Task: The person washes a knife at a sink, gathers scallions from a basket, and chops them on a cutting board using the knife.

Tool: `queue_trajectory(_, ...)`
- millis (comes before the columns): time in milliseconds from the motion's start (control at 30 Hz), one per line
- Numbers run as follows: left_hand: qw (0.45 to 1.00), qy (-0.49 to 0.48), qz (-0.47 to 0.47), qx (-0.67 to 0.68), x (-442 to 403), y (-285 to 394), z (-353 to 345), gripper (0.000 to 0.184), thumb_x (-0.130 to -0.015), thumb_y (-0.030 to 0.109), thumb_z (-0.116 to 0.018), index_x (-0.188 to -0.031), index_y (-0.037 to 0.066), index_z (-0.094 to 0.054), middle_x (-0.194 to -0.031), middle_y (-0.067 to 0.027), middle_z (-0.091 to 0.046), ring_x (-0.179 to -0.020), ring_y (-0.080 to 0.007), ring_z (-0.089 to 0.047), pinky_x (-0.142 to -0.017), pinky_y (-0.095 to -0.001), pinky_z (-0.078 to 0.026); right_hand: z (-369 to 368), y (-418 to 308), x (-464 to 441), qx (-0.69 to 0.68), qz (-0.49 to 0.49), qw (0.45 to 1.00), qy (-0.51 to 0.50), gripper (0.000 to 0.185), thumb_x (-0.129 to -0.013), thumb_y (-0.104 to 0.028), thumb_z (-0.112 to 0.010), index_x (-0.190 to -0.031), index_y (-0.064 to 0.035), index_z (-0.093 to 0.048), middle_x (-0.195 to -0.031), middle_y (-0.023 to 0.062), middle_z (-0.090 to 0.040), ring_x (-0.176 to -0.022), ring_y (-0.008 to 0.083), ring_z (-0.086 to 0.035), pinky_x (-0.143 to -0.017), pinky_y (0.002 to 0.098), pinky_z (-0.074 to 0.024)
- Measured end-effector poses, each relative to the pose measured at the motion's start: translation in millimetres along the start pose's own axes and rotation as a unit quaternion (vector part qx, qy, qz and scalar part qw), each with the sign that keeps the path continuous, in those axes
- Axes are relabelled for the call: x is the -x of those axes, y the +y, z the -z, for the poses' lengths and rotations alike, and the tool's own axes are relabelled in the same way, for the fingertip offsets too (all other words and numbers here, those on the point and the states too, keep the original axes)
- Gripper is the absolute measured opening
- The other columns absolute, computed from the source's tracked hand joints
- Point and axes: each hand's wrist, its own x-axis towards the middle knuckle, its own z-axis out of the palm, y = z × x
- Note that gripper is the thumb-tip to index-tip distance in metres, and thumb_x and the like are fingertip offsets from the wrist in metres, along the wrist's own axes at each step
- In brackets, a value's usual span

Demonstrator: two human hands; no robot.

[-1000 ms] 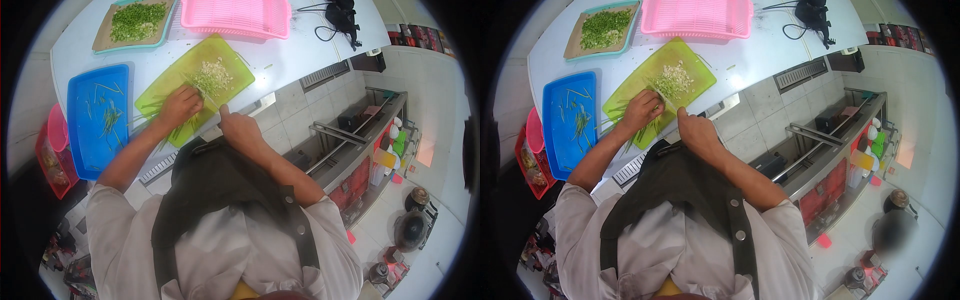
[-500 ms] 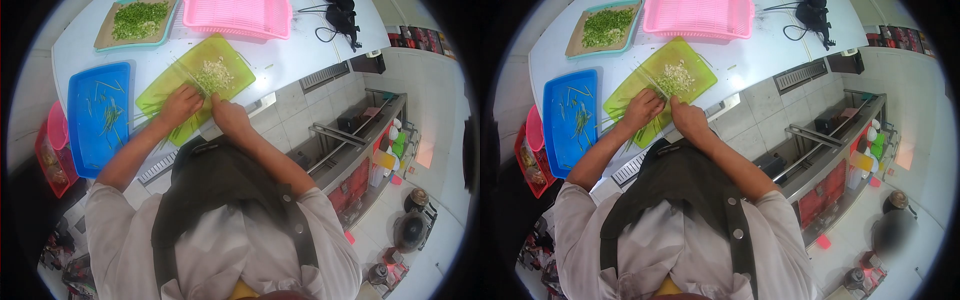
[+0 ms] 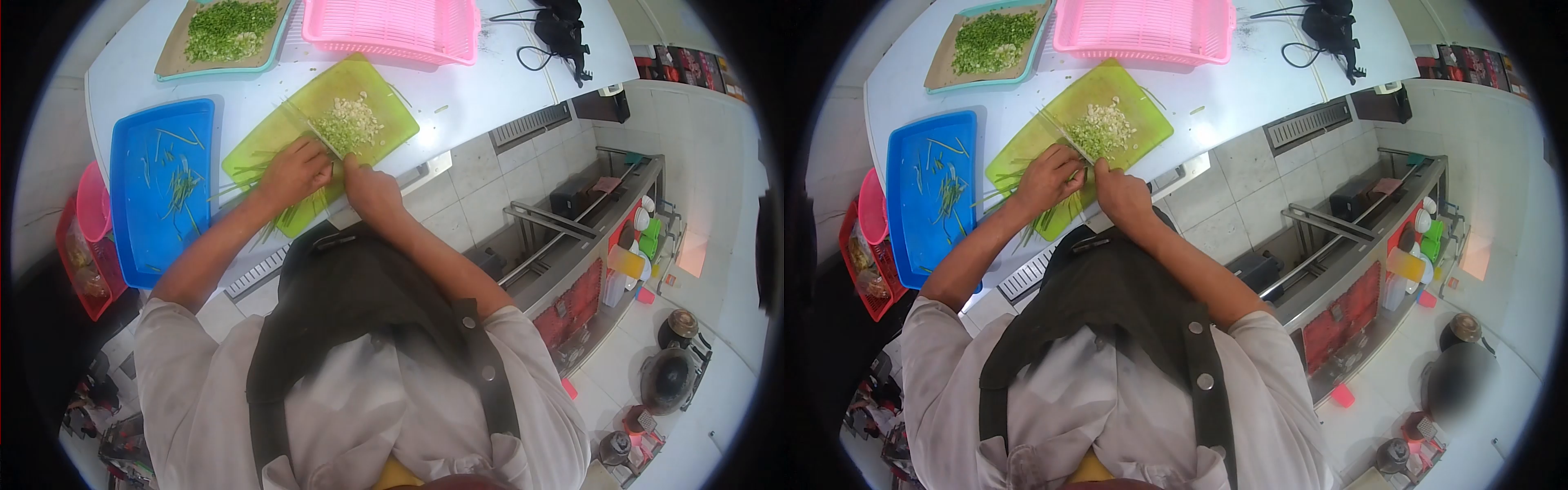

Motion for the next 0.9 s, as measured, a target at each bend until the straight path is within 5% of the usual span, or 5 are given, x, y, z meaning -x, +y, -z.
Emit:
queue_trajectory(400,1.0,-0.008,-0.004,0.007,1.9,-5.0,-1.4,0.016,-0.071,0.003,-0.077,-0.082,0.004,-0.065,-0.092,-0.0092,-0.062,-0.085,-0.0283,-0.062,-0.073,-0.0384,-0.053,57.4,-1.4,34.3,-0.009,0.029,0.999,-0.039,0.009,-0.089,-0.009,-0.054,-0.096,-0.0049,-0.05,-0.063,0.0122,-0.066,-0.057,0.0281,-0.069,-0.05,0.04,-0.0544)
queue_trajectory(667,1.0,0.008,0.001,-0.003,0.0,-1.4,-2.1,0.015,-0.073,0.005,-0.077,-0.084,0.004,-0.067,-0.093,-0.0074,-0.064,-0.087,-0.0277,-0.063,-0.074,-0.0383,-0.053,-0.8,4.9,11.9,-0.019,0.012,1.0,-0.013,0.008,-0.092,-0.011,-0.051,-0.097,-0.0048,-0.049,-0.068,0.0152,-0.067,-0.059,0.0299,-0.07,-0.05,0.0405,-0.0548)
queue_trajectory(900,1.0,0.004,0.001,-0.008,0.8,-1.1,1.2,0.016,-0.073,0.003,-0.077,-0.085,0.002,-0.067,-0.091,-0.0091,-0.064,-0.087,-0.0284,-0.063,-0.074,-0.0385,-0.054,20.2,3.3,5.7,-0.021,0.031,0.999,-0.017,0.009,-0.092,-0.01,-0.05,-0.098,-0.0042,-0.048,-0.069,0.0158,-0.067,-0.06,0.0304,-0.07,-0.049,0.0412,-0.0544)
